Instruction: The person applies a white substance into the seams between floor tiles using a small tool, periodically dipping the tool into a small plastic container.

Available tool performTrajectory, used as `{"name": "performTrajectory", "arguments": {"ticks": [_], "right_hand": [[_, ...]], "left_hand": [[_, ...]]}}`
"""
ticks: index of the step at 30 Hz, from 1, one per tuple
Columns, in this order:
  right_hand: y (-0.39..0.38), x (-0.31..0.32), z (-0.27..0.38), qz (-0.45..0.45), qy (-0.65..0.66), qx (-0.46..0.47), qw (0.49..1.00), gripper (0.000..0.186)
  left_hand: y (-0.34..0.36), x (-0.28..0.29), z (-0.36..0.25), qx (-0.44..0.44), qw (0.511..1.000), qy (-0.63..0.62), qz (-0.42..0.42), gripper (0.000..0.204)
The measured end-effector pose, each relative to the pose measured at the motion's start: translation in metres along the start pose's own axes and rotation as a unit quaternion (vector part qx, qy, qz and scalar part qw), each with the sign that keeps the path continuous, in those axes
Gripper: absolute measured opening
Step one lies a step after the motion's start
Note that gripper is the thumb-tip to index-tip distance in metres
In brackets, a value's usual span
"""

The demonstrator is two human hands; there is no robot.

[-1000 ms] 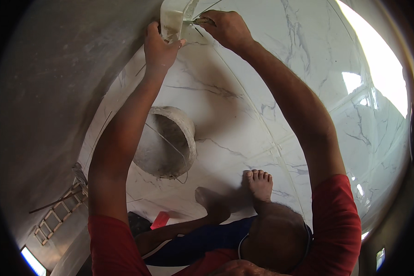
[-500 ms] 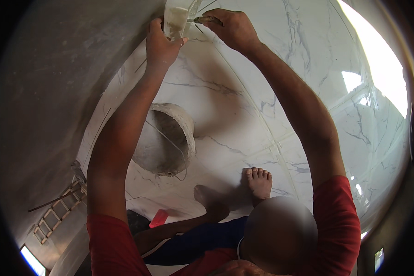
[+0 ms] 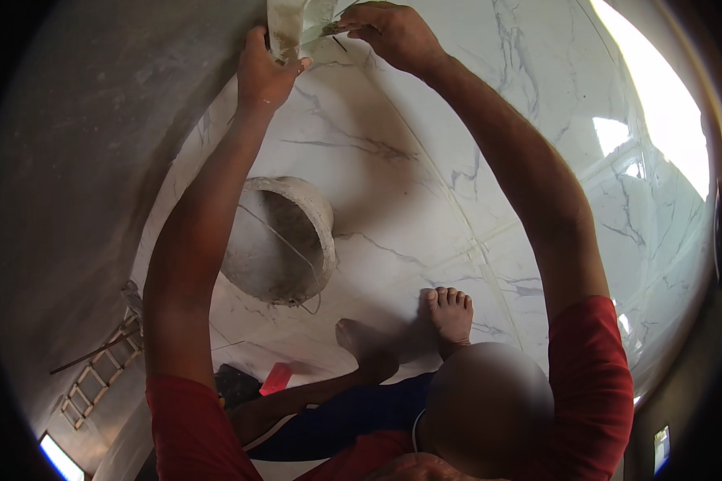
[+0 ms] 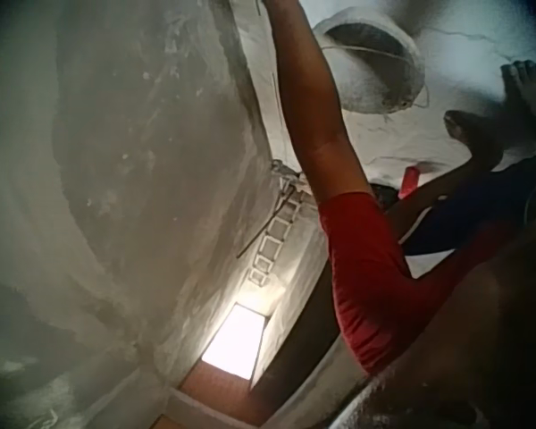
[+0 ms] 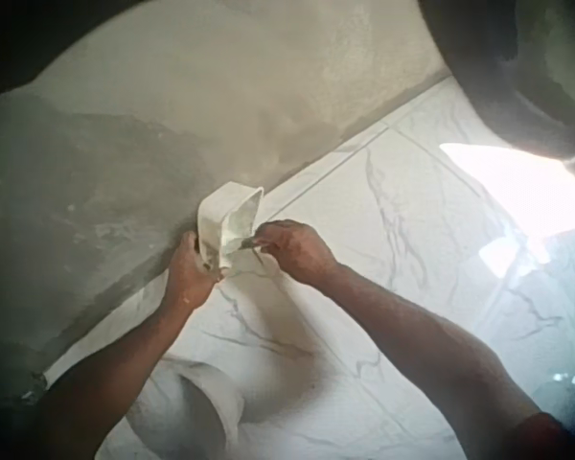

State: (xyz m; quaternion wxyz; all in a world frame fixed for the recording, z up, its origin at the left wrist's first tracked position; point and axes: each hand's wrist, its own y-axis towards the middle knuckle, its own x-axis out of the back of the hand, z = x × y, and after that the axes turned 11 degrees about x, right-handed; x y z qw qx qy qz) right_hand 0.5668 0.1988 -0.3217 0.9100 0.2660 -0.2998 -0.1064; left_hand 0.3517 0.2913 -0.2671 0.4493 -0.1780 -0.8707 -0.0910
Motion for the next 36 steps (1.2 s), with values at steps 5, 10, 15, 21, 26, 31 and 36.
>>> {"name": "performTrajectory", "arguments": {"ticks": [5, 10, 15, 21, 26, 31, 36], "right_hand": [[0.012, 0.015, -0.023, 0.025, -0.084, 0.133, 0.987, 0.029], [-0.019, 0.017, -0.012, 0.056, -0.019, -0.051, 0.997, 0.021], [-0.029, 0.037, 0.009, 0.022, -0.011, -0.082, 0.996, 0.021], [-0.007, 0.042, 0.025, -0.026, 0.038, -0.167, 0.985, 0.028], [0.014, 0.027, 0.029, 0.012, -0.071, -0.145, 0.987, 0.020], [0.050, -0.012, -0.001, 0.088, -0.156, 0.030, 0.983, 0.018], [0.059, -0.029, -0.027, 0.168, -0.206, 0.098, 0.959, 0.023]], "left_hand": [[0.002, -0.009, -0.022, 0.033, 0.997, -0.044, 0.050, 0.075], [0.002, 0.001, -0.007, -0.002, 1.000, 0.019, -0.009, 0.074], [-0.003, 0.009, -0.009, 0.014, 1.000, -0.015, -0.017, 0.074], [-0.013, 0.029, 0.004, 0.065, 0.979, -0.191, 0.010, 0.072], [-0.060, 0.073, -0.012, 0.180, 0.880, -0.430, 0.090, 0.067], [-0.123, 0.115, -0.026, 0.199, 0.825, -0.523, 0.076, 0.067], [-0.168, 0.129, -0.010, 0.176, 0.778, -0.601, 0.053, 0.059]]}}
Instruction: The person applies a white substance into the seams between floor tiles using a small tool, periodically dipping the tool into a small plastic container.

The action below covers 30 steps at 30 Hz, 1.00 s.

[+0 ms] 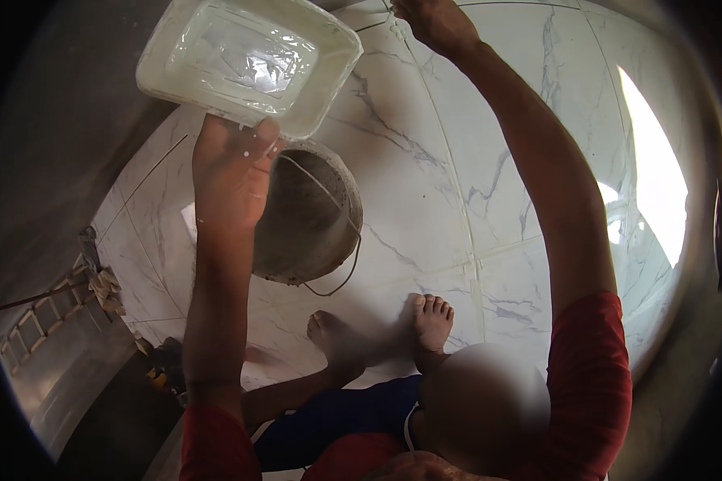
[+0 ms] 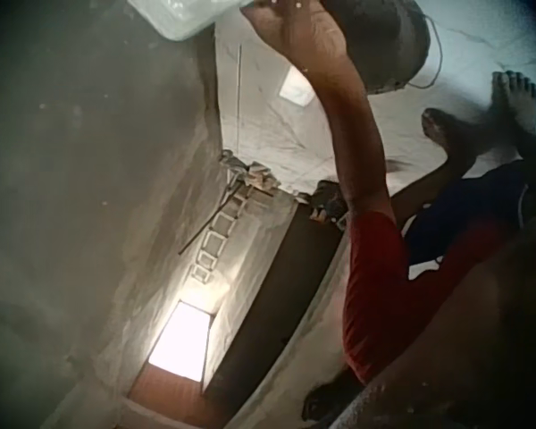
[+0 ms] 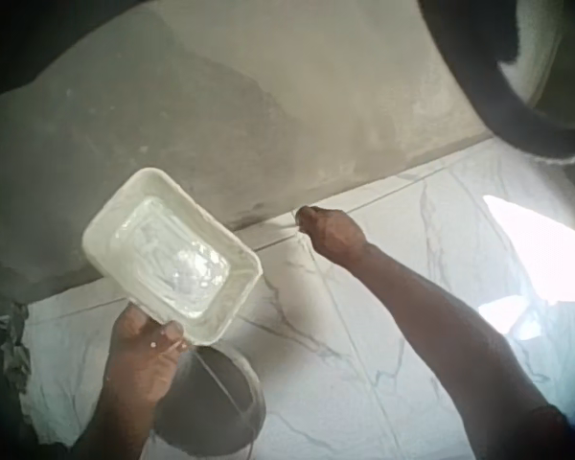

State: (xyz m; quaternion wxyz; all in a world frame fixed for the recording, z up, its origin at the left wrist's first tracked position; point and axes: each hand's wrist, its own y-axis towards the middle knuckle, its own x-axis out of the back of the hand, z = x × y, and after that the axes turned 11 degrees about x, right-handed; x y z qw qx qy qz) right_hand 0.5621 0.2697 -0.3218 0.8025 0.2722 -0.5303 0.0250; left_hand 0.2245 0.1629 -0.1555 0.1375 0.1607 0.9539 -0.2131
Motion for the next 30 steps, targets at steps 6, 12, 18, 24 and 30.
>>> {"name": "performTrajectory", "arguments": {"ticks": [6, 12, 18, 24, 30], "right_hand": [[-0.043, 0.024, 0.029, -0.013, -0.024, 0.062, 0.998, 0.020], [-0.061, 0.043, 0.046, -0.075, 0.033, 0.077, 0.994, 0.018], [-0.040, 0.032, 0.044, -0.048, -0.001, 0.060, 0.997, 0.018], [-0.069, 0.038, 0.064, -0.025, 0.016, 0.084, 0.996, 0.015], [-0.060, 0.063, 0.061, -0.082, 0.015, 0.043, 0.996, 0.018]], "left_hand": [[-0.027, 0.032, 0.015, -0.048, 0.997, -0.032, -0.042, 0.053], [-0.037, 0.039, 0.026, -0.059, 0.996, -0.054, -0.029, 0.053], [-0.032, 0.025, 0.030, -0.056, 0.995, -0.071, -0.040, 0.054], [-0.031, 0.022, 0.025, -0.066, 0.994, -0.082, -0.023, 0.054], [-0.028, 0.020, 0.031, -0.062, 0.992, -0.100, -0.036, 0.053]]}}
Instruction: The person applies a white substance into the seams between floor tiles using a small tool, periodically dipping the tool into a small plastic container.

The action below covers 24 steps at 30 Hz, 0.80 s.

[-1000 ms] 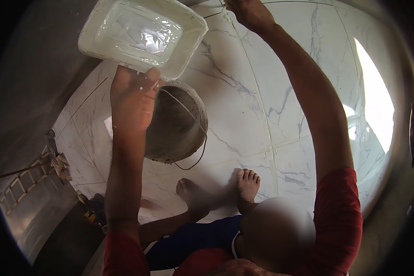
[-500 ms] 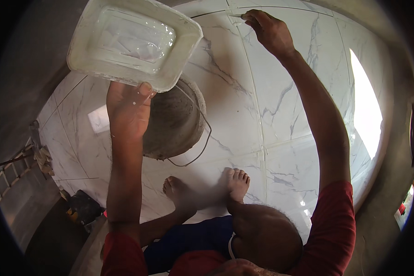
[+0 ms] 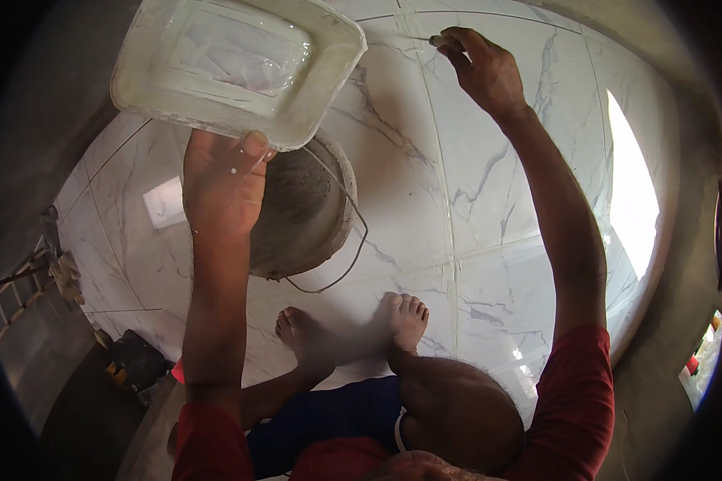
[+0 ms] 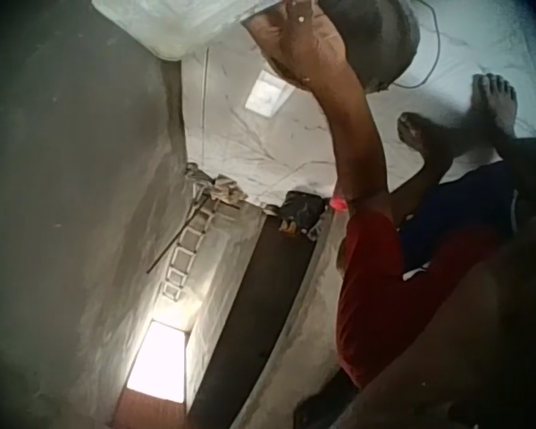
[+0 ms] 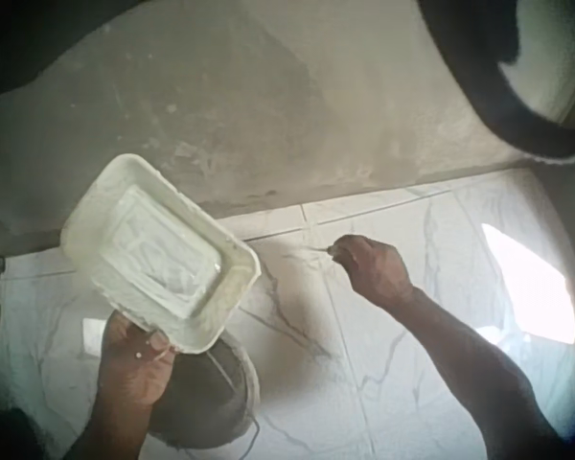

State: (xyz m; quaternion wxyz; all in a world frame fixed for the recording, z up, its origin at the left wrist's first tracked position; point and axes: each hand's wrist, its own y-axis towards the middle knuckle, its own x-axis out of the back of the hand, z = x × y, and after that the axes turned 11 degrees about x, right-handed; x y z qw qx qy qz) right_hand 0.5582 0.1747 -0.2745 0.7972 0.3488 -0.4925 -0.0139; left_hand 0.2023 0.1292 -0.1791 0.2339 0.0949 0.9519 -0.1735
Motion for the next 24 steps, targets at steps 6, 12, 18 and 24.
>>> {"name": "performTrajectory", "arguments": {"ticks": [6, 12, 18, 24], "right_hand": [[-0.011, 0.019, 0.015, 0.020, 0.026, -0.002, 0.999, 0.019], [-0.063, 0.021, 0.040, 0.041, -0.006, 0.036, 0.998, 0.026], [-0.074, -0.001, 0.039, 0.033, -0.025, 0.047, 0.998, 0.023], [-0.047, -0.022, 0.025, 0.011, -0.020, 0.054, 0.998, 0.027]], "left_hand": [[-0.003, 0.021, -0.002, -0.007, 0.999, -0.021, 0.026, 0.057], [-0.005, 0.025, 0.002, 0.001, 0.999, -0.036, 0.015, 0.062], [-0.006, 0.022, 0.007, 0.009, 0.998, -0.059, 0.017, 0.062], [-0.007, 0.025, 0.002, 0.000, 0.997, -0.075, 0.027, 0.062]]}}
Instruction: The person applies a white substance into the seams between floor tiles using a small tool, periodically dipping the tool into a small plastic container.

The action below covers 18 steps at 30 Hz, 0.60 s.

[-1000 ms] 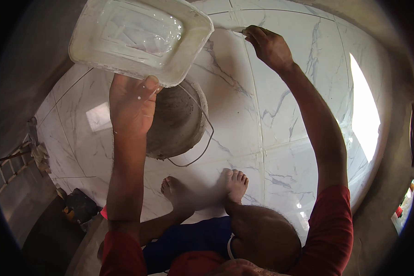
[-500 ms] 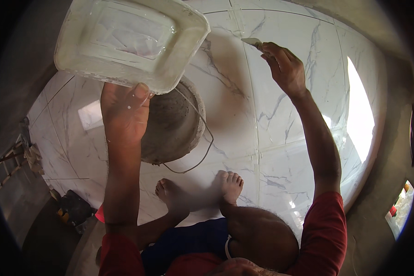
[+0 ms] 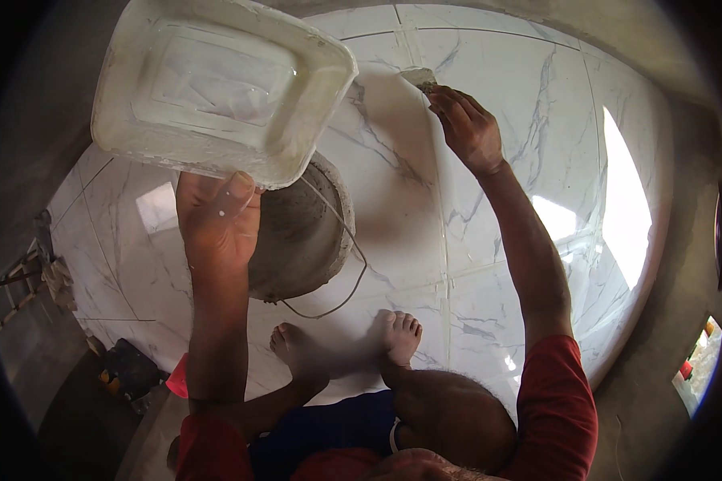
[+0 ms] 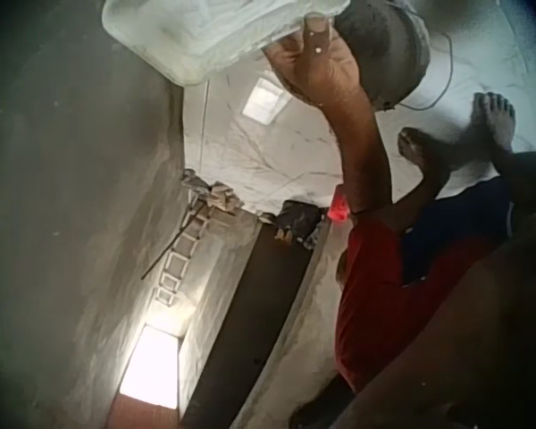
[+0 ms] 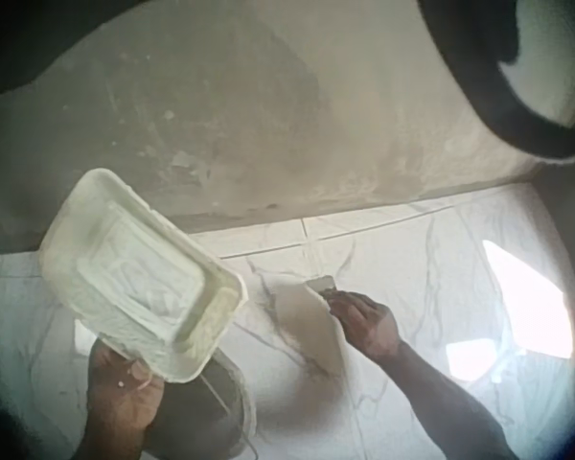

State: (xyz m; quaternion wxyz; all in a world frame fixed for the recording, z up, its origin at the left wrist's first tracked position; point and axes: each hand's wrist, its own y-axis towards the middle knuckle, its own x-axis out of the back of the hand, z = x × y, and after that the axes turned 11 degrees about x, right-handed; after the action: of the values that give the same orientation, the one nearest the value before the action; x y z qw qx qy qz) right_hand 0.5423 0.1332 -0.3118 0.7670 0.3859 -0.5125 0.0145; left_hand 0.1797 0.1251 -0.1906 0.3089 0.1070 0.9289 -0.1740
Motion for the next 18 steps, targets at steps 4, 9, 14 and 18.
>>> {"name": "performTrajectory", "arguments": {"ticks": [4, 9, 14, 18], "right_hand": [[0.010, -0.013, -0.019, -0.011, -0.009, -0.009, 1.000, 0.027], [0.026, -0.029, -0.036, -0.030, -0.010, -0.005, 0.999, 0.027], [0.038, -0.040, -0.047, -0.040, -0.004, -0.003, 0.999, 0.026], [0.040, -0.042, -0.051, -0.053, -0.004, -0.010, 0.999, 0.026]], "left_hand": [[0.000, -0.006, 0.000, -0.005, 1.000, -0.005, -0.006, 0.060], [-0.004, -0.002, 0.001, -0.002, 1.000, -0.017, -0.005, 0.059], [-0.006, 0.001, 0.001, -0.004, 1.000, -0.001, -0.010, 0.061], [-0.006, 0.001, 0.004, -0.006, 1.000, -0.013, 0.010, 0.062]]}}
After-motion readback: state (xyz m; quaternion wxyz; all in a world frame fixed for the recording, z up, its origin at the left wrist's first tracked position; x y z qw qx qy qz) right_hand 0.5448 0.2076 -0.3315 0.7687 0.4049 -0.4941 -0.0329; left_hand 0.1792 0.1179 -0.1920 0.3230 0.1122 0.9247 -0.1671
